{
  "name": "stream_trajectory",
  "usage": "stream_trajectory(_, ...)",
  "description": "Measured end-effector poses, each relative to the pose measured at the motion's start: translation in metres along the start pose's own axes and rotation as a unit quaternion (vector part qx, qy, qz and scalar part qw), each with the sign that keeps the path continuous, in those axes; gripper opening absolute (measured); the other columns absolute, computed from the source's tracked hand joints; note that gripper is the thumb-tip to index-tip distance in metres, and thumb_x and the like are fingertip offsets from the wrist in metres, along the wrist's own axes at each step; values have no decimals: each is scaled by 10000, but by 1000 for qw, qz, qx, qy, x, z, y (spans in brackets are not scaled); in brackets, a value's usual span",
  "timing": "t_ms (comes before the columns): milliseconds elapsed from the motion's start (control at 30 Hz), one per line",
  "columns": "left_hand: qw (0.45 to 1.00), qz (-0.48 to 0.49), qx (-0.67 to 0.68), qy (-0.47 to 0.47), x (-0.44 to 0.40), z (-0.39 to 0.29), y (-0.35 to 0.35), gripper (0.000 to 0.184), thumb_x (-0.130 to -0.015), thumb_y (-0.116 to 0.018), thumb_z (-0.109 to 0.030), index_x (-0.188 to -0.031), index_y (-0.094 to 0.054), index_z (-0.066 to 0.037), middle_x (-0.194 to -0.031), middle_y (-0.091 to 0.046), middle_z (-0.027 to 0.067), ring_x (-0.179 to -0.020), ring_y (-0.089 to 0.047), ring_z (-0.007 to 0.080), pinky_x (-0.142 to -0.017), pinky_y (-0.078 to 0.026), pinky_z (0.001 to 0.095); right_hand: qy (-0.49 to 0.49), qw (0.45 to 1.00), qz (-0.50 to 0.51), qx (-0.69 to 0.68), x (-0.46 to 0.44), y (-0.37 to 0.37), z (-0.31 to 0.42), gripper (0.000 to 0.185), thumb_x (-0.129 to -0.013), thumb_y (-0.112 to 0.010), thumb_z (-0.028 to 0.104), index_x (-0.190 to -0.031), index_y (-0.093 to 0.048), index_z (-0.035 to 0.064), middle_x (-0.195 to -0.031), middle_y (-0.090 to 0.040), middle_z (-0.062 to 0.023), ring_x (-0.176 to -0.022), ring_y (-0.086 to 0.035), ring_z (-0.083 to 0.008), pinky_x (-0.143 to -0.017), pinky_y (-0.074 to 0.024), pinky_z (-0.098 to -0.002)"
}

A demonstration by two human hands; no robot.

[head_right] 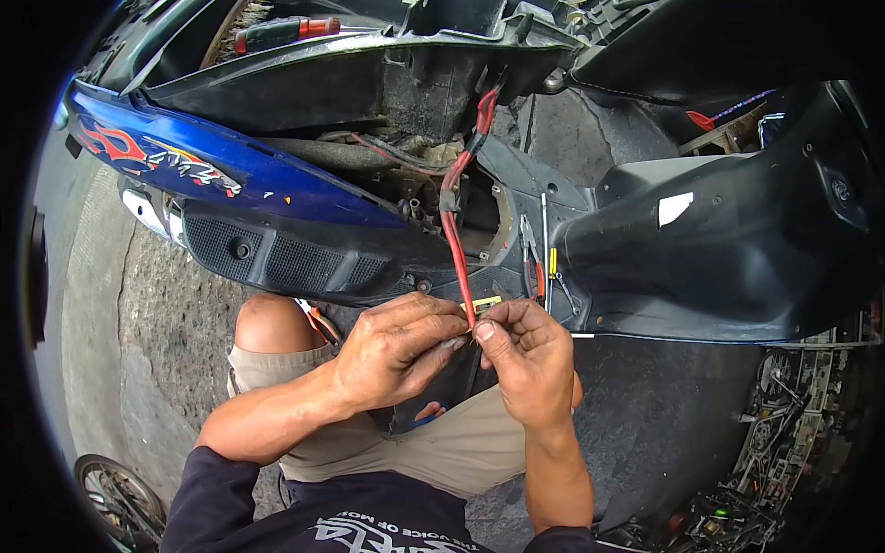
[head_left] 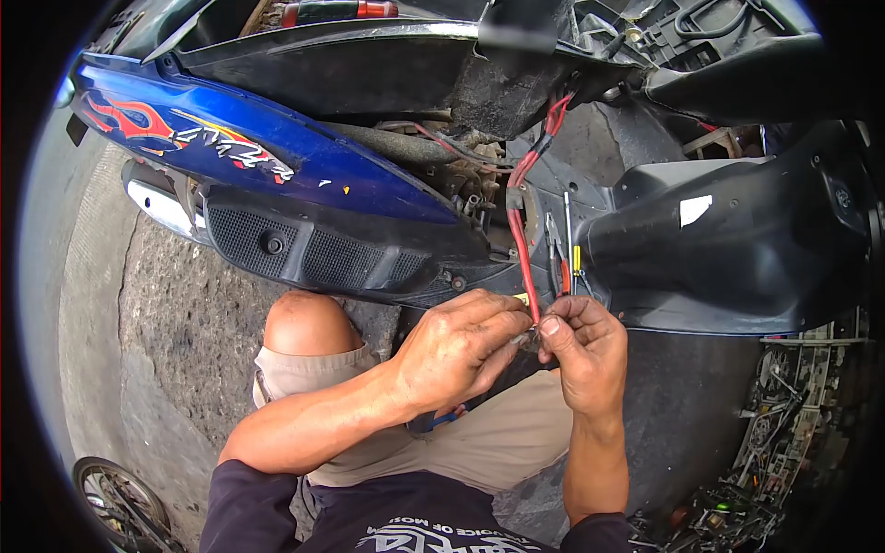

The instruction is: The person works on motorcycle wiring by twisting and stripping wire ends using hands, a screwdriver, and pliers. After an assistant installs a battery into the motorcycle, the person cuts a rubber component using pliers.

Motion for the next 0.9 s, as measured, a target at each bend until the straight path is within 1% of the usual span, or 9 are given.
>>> stream_trajectory(133, 1000, 0, 13, -13, 1, 2, 2, 319, -737, -758, 57, -1047, -694, 15, -1041, -710, 158, -897, -700, 320, -767, -568, 385, -107, 981, 21, -159, -4, -3, 0, 131, -945, -691, 94, -992, -631, -13, -765, -640, -57, -629, -594, -99, -561, -515, -234)
stream_trajectory(267, 1000, -11, 19, -8, -1, 0, 5, 316, -740, -752, 67, -1047, -696, 19, -1042, -711, 160, -895, -699, 317, -760, -565, 382, -104, 987, 17, -118, -2, 4, 0, 163, -952, -681, 103, -1034, -627, -28, -796, -654, -73, -634, -599, -108, -574, -529, -248)
stream_trajectory(367, 1000, -17, 21, -6, 0, 2, 5, 323, -741, -749, 68, -1056, -695, 20, -1038, -713, 160, -892, -700, 313, -753, -567, 379, -1, 1000, -5, -16, 4, 7, -4, 177, -945, -662, 63, -1067, -626, -61, -903, -701, -129, -718, -653, -141, -635, -554, -272)
stream_trajectory(400, 1000, -20, 21, -8, -1, 1, 5, 323, -741, -749, 68, -1056, -695, 20, -1038, -713, 160, -892, -700, 313, -753, -567, 379, 139, 983, -40, 109, 8, 8, -10, 187, -917, -672, 31, -1079, -624, -51, -932, -700, -147, -750, -668, -167, -654, -561, -288)
stream_trajectory(467, 1000, -19, 21, -9, -1, 0, 6, 319, -746, -744, 68, -1058, -695, 23, -1035, -715, 162, -884, -701, 309, -748, -569, 377, 370, 860, -45, 349, 10, 8, -10, 304, -817, -707, -63, -1105, -628, -8, -1008, -686, -174, -836, -696, -244, -714, -573, -327)
stream_trajectory(533, 1000, -11, 24, 0, -1, 0, 7, 320, -756, -742, 44, -1070, -689, 15, -1050, -710, 152, -906, -692, 316, -781, -567, 390, 464, 791, -26, 398, 7, -2, -15, 359, -777, -724, -93, -1109, -635, 11, -1009, -670, -153, -837, -698, -279, -695, -570, -348)
stream_trajectory(667, 1000, -10, 17, -3, -4, -2, 8, 281, -767, -733, 52, -1043, -691, 26, -1030, -715, 166, -868, -704, 315, -748, -572, 379, 513, 754, -43, 408, 0, 1, -17, 411, -760, -755, -94, -1130, -653, 54, -1058, -637, -110, -862, -672, -256, -691, -552, -359)
stream_trajectory(733, 1000, -12, 19, -4, -5, -2, 10, 274, -769, -732, 49, -1039, -691, 24, -1028, -716, 165, -866, -704, 318, -749, -572, 379, 573, 668, 10, 474, -6, 6, -2, 470, -748, -786, -63, -1166, -672, 119, -1095, -591, -70, -904, -626, -218, -705, -523, -353)
stream_trajectory(900, 1000, -3, 24, -12, -9, -3, 13, 264, -772, -730, 45, -1031, -689, 19, -1016, -719, 164, -864, -705, 325, -751, -573, 383, 617, 598, 80, 505, -27, 14, 18, 372, -756, -800, 13, -1086, -728, 168, -1065, -568, 3, -905, -592, -152, -731, -473, -321)
Point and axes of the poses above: each hand's wrist, its own x-axis away from the middle knuckle, its own y-axis out of the back of the hand, z = x × y, the point moved 1 cm from there along -x, towards the middle knuckle
